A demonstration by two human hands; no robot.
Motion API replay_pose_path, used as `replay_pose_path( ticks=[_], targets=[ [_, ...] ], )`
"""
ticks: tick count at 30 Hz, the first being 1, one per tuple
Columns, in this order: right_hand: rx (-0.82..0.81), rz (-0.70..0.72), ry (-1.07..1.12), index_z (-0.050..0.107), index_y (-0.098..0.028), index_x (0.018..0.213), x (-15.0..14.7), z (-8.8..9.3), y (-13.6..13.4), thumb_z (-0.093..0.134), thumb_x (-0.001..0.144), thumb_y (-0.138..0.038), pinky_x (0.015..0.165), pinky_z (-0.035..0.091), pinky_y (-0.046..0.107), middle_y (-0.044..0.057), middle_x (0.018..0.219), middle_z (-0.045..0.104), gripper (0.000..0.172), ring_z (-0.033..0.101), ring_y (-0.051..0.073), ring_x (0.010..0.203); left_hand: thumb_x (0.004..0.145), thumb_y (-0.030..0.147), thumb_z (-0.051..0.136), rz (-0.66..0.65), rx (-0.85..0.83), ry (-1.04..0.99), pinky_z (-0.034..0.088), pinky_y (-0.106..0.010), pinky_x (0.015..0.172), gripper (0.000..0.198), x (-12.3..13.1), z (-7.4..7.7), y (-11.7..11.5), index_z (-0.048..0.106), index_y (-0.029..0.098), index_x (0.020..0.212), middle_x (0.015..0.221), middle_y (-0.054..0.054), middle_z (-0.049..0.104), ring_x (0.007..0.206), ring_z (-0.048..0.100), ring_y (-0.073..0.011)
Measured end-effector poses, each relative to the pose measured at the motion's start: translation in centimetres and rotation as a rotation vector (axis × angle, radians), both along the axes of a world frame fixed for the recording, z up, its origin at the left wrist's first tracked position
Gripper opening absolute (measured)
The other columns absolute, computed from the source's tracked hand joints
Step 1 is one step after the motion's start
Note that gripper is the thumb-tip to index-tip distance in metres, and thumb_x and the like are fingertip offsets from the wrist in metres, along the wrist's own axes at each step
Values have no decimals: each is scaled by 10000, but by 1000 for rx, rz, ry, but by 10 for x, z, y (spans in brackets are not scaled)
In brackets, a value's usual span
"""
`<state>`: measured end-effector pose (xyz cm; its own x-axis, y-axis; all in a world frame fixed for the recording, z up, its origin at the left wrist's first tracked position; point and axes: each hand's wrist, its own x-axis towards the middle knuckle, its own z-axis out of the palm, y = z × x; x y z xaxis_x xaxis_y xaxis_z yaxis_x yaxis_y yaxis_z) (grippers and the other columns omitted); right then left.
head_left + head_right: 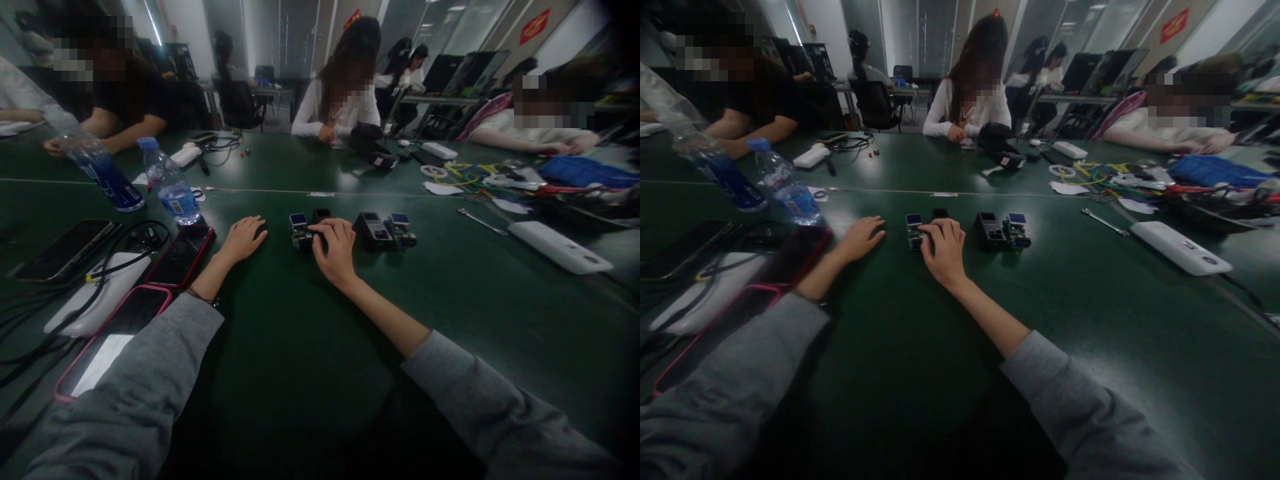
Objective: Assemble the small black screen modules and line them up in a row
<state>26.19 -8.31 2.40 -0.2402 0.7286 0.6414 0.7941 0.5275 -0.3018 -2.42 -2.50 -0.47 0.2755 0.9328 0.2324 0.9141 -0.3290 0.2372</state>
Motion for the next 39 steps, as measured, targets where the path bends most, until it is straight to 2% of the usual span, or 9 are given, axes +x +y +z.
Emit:
replay_pose_path(
  ticks=[5,9,17,20,25,33,39],
  targets=[
    [-81,86,-177,658,-198,1300,-4,5,-3,558,1065,-389,993,399,472,140,1284,619,319,515,340,1232,1096,467,405,11,-7,6,357,-546,1253,511,2,1,-2,547,211,1515,1638,-130,506,1521,446,-316],
    [-113,92,-234,657,-201,1305,-3,4,0,541,1091,-405,998,379,466,142,1291,627,317,520,337,1231,1097,475,402,15,-18,8,346,-541,1260,517,2,2,-3,540,213,1521,1644,-123,499,1529,435,-312],
    [-141,127,-219,655,-230,1346,-3,5,-1,514,1111,-386,1053,373,499,123,1311,650,315,539,330,1262,1095,464,394,12,-29,-2,342,-570,1258,529,3,5,-5,539,190,1524,1650,-144,486,1528,430,-336],
    [-149,134,-208,654,-248,1364,-3,5,-1,510,1115,-396,1069,379,509,112,1327,649,323,546,327,1270,1094,474,401,8,-14,-8,350,-567,1254,517,2,3,-4,544,217,1520,1642,-130,500,1523,439,-332],
    [-137,119,-196,667,-262,1361,-1,2,1,544,1114,-399,1045,403,498,104,1316,659,308,563,322,1252,1094,477,414,10,-16,-10,352,-552,1255,504,2,2,-2,545,238,1517,1639,-115,506,1519,447,-316],
    [-111,94,-181,707,-201,1316,-3,6,-1,647,1078,-365,1008,438,488,117,1226,684,295,590,315,1189,1098,460,405,11,-36,3,339,-570,1259,521,4,6,-4,531,195,1529,1648,-140,491,1532,429,-321],
    [-175,169,-136,692,-233,1374,-1,5,2,568,1111,-345,969,506,463,116,1246,661,312,595,293,1175,1096,476,405,11,-19,-2,345,-576,1255,512,2,4,-3,532,232,1528,1641,-120,505,1528,440,-314]
  ],
)
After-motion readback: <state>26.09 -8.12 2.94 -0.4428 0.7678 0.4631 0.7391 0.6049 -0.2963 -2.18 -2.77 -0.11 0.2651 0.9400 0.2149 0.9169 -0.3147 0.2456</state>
